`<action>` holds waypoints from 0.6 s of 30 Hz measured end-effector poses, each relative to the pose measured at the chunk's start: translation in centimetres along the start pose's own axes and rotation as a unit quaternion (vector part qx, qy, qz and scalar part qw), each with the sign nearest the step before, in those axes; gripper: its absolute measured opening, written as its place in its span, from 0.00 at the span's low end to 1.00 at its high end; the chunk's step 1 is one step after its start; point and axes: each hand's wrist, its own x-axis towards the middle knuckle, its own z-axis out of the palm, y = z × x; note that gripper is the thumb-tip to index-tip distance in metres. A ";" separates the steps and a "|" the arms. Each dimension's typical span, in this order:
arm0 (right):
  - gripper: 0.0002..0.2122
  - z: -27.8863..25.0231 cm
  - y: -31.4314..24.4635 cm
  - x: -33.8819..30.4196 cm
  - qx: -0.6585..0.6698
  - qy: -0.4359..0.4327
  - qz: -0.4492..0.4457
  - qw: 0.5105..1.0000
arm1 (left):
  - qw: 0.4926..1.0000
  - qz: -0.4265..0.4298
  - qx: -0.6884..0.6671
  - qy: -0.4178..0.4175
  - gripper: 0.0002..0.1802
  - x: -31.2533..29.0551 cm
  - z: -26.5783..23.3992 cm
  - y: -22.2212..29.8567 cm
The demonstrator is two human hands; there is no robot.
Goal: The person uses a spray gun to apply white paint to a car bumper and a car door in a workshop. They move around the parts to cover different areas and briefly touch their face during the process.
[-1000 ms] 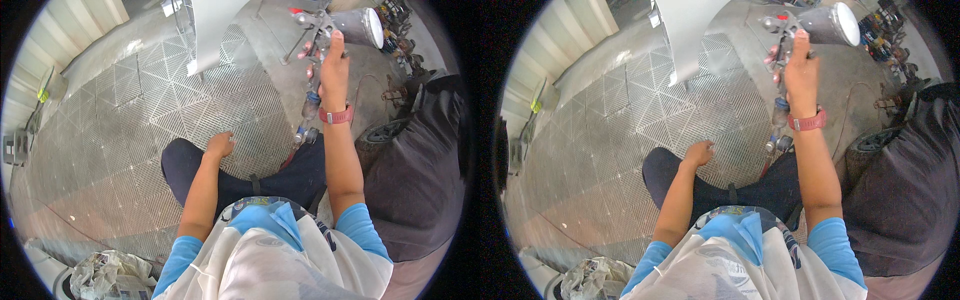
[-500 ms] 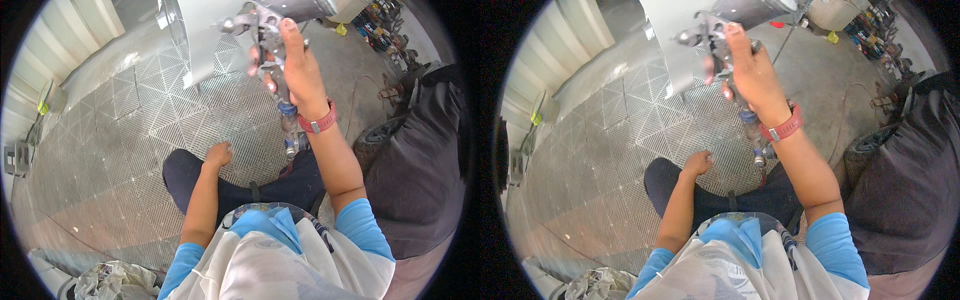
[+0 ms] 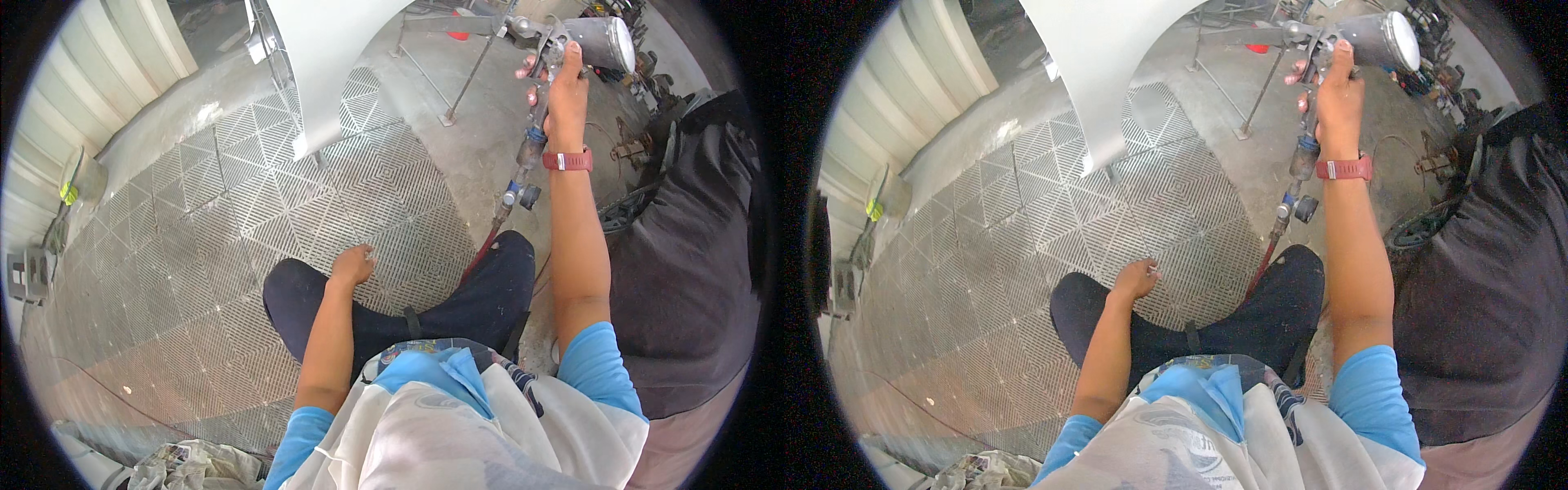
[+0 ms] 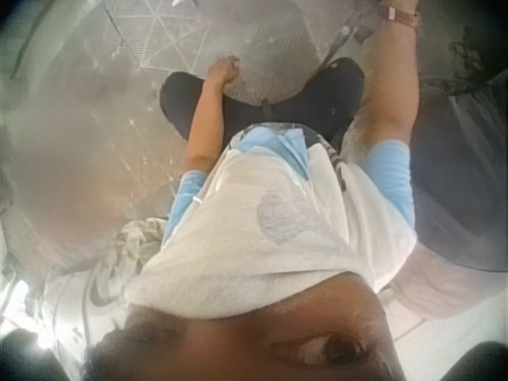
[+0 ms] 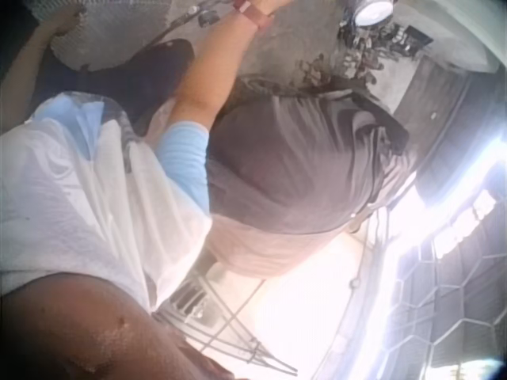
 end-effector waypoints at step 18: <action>0.31 2.4 9.2 -2.9 0.020 -0.204 -0.005 0.979 | 0.999 -0.004 0.004 0.037 0.26 -2.0 1.2 -0.2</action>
